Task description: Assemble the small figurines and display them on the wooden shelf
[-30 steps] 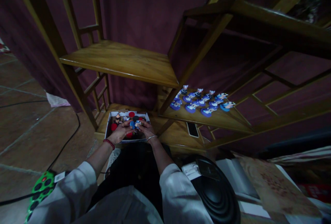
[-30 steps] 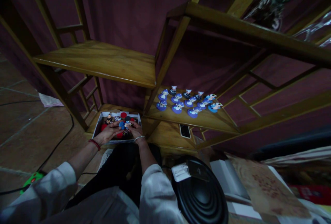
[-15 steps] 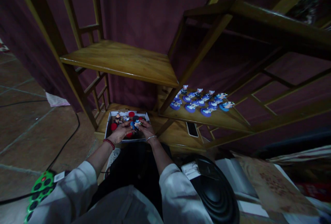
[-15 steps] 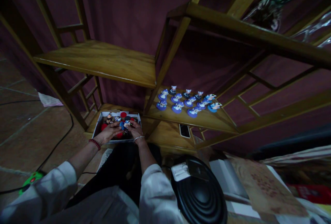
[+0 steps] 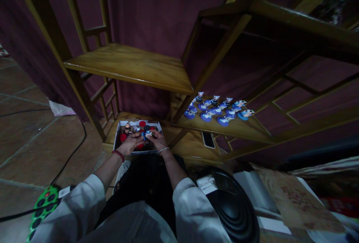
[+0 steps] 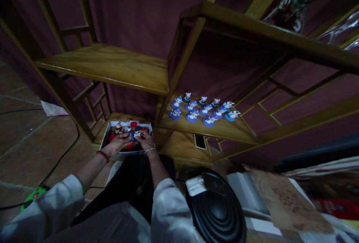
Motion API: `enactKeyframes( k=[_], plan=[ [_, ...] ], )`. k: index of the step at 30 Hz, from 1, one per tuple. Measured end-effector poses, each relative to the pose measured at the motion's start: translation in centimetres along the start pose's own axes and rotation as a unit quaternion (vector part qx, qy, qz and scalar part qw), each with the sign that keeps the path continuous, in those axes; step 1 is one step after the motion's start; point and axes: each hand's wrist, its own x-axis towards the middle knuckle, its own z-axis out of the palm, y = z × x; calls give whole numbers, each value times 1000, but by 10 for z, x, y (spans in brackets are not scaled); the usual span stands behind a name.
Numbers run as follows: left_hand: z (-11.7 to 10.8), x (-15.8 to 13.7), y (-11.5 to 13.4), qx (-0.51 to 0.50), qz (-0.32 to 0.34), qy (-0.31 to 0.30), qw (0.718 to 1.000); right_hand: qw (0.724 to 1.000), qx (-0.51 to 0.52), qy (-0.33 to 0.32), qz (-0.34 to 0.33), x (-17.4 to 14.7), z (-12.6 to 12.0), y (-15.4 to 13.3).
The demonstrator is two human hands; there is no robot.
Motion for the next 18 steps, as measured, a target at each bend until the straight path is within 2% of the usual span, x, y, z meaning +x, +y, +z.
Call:
enactKeyframes(
  k=[10, 18],
  plan=[
    [0, 0, 0, 29, -3, -10, 1000, 997, -56, -19, -48, 2, -2, 3],
    [2, -5, 4, 28, -11, -17, 999, 975, -196, -33, -95, 3, -5, 1]
  ],
)
